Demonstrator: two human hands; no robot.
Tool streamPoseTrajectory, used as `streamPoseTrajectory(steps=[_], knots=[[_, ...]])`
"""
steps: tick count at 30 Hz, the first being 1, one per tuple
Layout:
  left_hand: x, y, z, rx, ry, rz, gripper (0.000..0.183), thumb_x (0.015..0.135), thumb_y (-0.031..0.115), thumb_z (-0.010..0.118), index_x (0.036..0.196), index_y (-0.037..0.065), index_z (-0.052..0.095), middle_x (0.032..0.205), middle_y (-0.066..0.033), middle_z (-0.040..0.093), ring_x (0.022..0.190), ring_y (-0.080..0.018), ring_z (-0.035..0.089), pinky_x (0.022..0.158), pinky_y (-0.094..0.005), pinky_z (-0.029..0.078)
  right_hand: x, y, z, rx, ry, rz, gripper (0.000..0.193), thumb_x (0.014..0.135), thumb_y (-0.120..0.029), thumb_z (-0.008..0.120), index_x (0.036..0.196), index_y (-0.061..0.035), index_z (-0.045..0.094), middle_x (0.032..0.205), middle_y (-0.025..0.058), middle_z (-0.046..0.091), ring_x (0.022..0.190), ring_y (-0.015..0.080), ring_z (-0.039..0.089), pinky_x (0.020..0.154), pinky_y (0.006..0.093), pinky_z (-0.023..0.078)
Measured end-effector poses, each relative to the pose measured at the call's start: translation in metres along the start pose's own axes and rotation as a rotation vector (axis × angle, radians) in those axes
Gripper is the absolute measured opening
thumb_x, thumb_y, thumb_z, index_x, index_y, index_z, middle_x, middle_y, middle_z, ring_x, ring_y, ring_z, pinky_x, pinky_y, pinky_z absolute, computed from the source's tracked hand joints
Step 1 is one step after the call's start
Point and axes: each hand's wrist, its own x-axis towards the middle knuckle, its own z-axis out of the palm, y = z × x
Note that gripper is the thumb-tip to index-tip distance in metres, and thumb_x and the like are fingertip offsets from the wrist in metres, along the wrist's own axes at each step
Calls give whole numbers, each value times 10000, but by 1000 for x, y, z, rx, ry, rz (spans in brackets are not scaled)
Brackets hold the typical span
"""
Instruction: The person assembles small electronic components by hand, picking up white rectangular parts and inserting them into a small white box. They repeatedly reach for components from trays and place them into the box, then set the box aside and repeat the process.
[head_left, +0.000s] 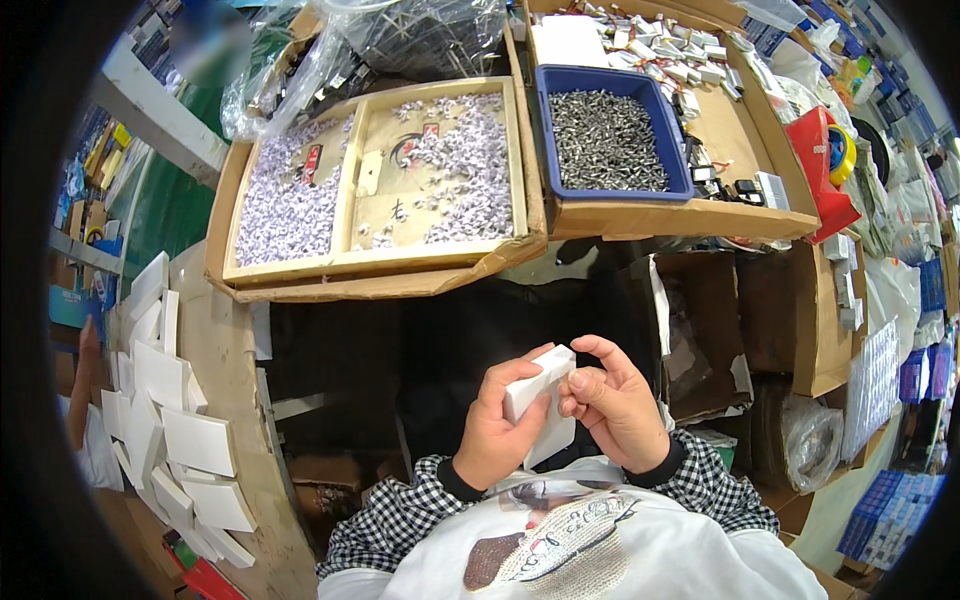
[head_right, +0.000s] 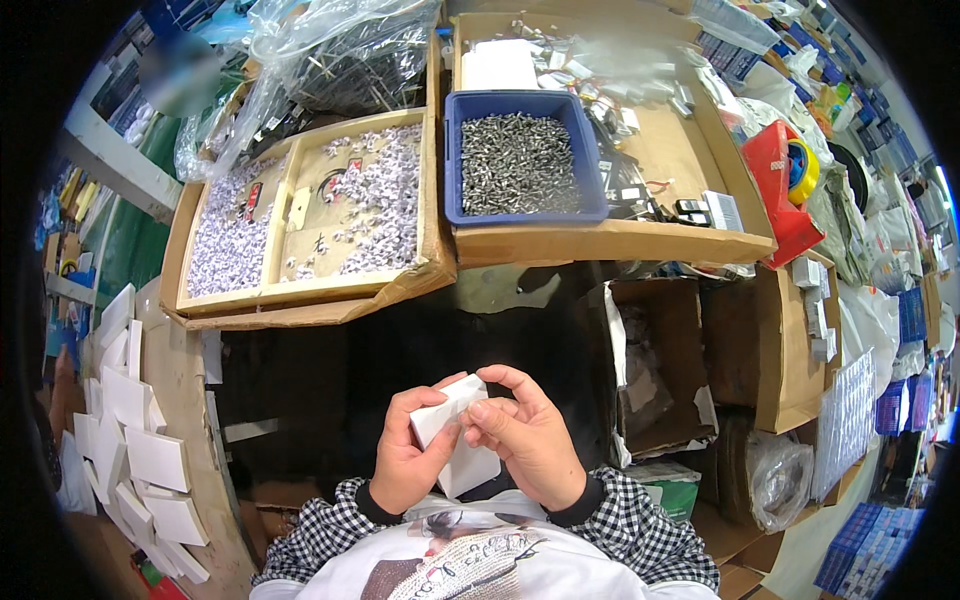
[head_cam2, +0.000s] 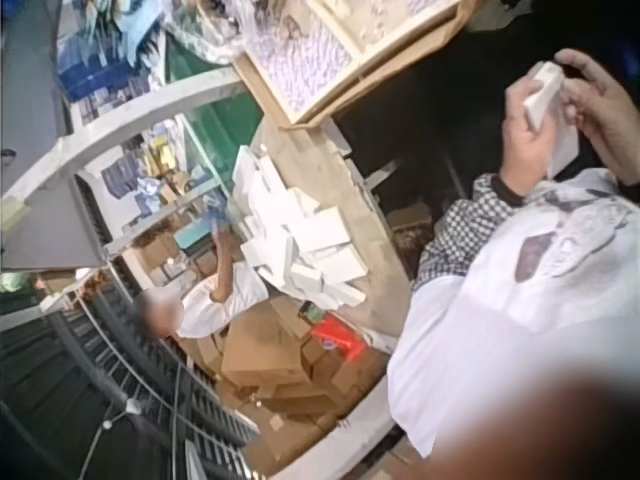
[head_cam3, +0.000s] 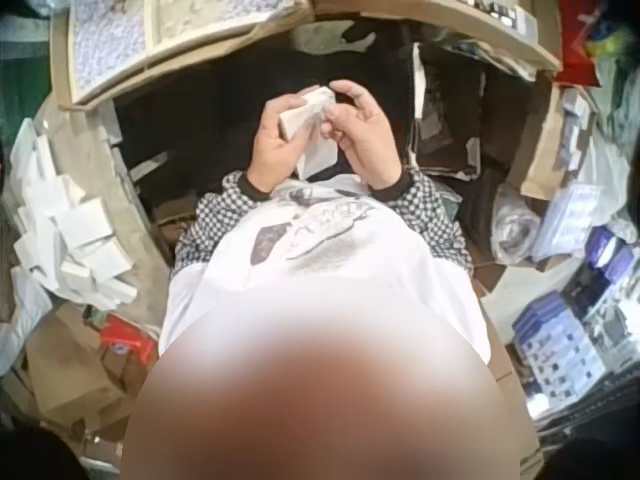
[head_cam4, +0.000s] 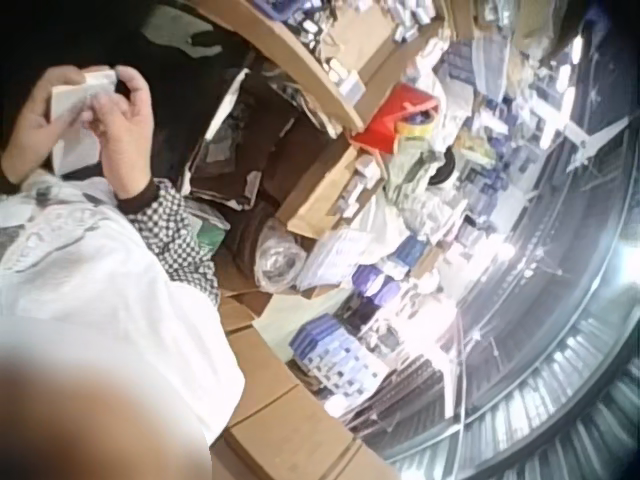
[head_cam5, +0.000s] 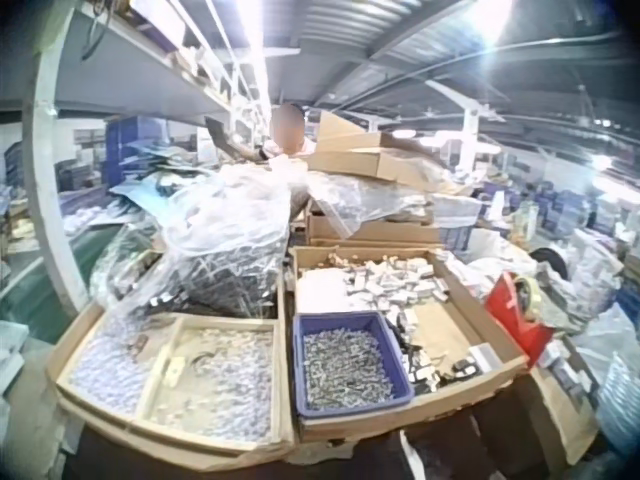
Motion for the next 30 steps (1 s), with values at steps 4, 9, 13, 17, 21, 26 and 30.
streamPoseTrajectory(steps=[4,9,13,17,21,26,30], knots=[[-2,1,0,42,24,21,438,842,-67,562,1221,81,400,1332,-184,491,1137,-230,537,952,-328,429,1,1,5,-56,16,6,351,896,-63,609,1212,-40,456,895,90,650,753,115,602,696,231,476],[-2,4,2,91,14,70,566,813,-76,565,1311,81,348,1325,-186,495,1142,-248,544,953,-337,434,0,-9,9,-173,41,32,370,878,-71,632,1202,-21,459,870,83,659,728,104,600,697,226,469],[-1,7,1,170,-51,124,627,798,-88,553,1355,90,328,1331,-192,488,1157,-265,546,945,-347,449,-1,-16,12,-240,49,55,392,865,-81,648,1198,-5,457,860,80,661,723,99,598,693,223,466],[1,10,0,245,-104,136,578,790,-95,540,1311,88,369,1333,-210,485,1158,-284,553,938,-347,459,-1,-24,17,-316,84,104,416,856,-95,657,1204,5,451,845,77,660,721,97,598,659,220,465],[0,12,3,177,-71,83,478,786,-94,536,1214,76,407,1331,-230,478,1174,-297,542,944,-349,457,2,-36,22,-458,99,159,453,845,-112,673,1221,10,451,795,68,662,631,84,587,563,220,462],[-1,10,4,101,-71,96,430,791,-76,534,1178,67,410,1323,-232,481,1144,-280,558,952,-352,451,1,-45,15,-1004,28,59,483,787,-283,743,1164,-33,571,625,33,625,478,92,551,443,243,428],[0,6,-1,-71,60,41,322,840,-41,556,1122,61,437,1253,-209,542,1066,-224,581,912,-338,475,1,-27,0,-1475,9,-154,535,720,-441,753,1110,-97,627,624,37,598,533,170,585,508,274,463]])
